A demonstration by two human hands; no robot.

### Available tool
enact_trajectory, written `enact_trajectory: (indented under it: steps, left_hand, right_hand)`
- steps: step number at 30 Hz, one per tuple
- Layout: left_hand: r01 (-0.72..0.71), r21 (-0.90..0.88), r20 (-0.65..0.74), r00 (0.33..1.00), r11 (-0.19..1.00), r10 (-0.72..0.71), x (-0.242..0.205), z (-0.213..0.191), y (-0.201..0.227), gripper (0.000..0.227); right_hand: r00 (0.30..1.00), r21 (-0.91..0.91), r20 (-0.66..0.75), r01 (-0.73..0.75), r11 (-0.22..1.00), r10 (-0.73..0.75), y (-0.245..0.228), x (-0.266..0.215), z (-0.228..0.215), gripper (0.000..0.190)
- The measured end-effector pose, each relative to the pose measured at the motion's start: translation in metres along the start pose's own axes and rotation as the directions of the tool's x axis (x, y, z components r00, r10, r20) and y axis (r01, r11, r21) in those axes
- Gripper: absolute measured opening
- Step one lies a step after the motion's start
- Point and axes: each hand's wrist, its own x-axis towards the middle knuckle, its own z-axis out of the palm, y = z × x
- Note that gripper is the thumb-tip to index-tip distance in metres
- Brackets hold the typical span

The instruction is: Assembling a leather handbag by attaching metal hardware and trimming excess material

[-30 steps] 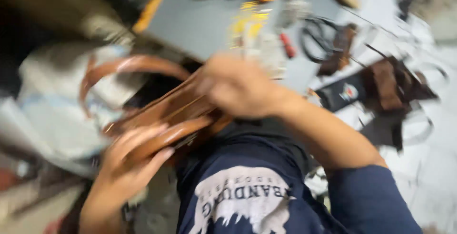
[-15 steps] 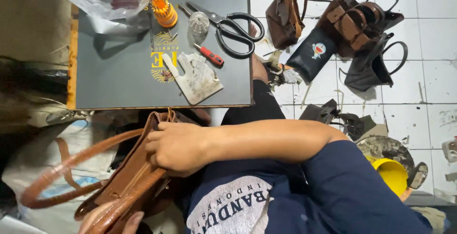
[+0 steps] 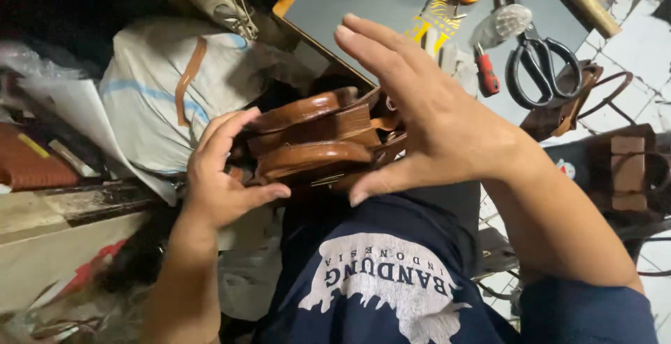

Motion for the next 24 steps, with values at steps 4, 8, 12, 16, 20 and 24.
enact_trajectory:
  steps: [4, 8, 12, 16, 20, 24]
  left_hand:
    - [-0.030, 0.025, -0.110, 0.993, 0.999, 0.032, -0.004, 0.007, 0.002, 0.070]
    - [-0.046, 0.067, -0.224, 0.973, 0.997, 0.060, -0.012, 0.005, 0.000, 0.054]
    - [0.049, -0.035, -0.101, 0.994, 0.998, -0.052, -0.022, -0.007, -0.002, 0.098]
    - [-0.006, 0.326, 0.103, 0.994, 0.945, -0.029, -0.028, -0.010, -0.014, 0.132]
    - [-0.089, 0.232, 0.058, 0.995, 0.969, 0.077, -0.028, -0.003, -0.026, 0.081]
    - [0.006, 0.240, 0.094, 0.995, 0.971, -0.030, -0.027, -0.008, -0.017, 0.108]
  right_hand:
    - [0.980, 0.034, 0.196, 0.016, 0.999, -0.022, -0.005, 0.026, 0.013, 0.082]
    - [0.987, 0.076, 0.134, 0.074, 0.994, -0.084, -0.005, 0.038, 0.028, 0.022]
    - [0.984, 0.112, 0.133, 0.105, 0.988, -0.119, -0.022, 0.042, 0.030, 0.025]
    - [0.982, 0.153, 0.147, 0.094, 0.984, -0.117, -0.038, 0.045, 0.030, 0.024]
    - [0.981, 0.115, 0.147, 0.106, 0.988, -0.122, -0.036, 0.044, 0.032, 0.020]
    - [0.985, 0.136, 0.166, 0.032, 0.990, -0.055, -0.042, 0.043, 0.025, 0.020]
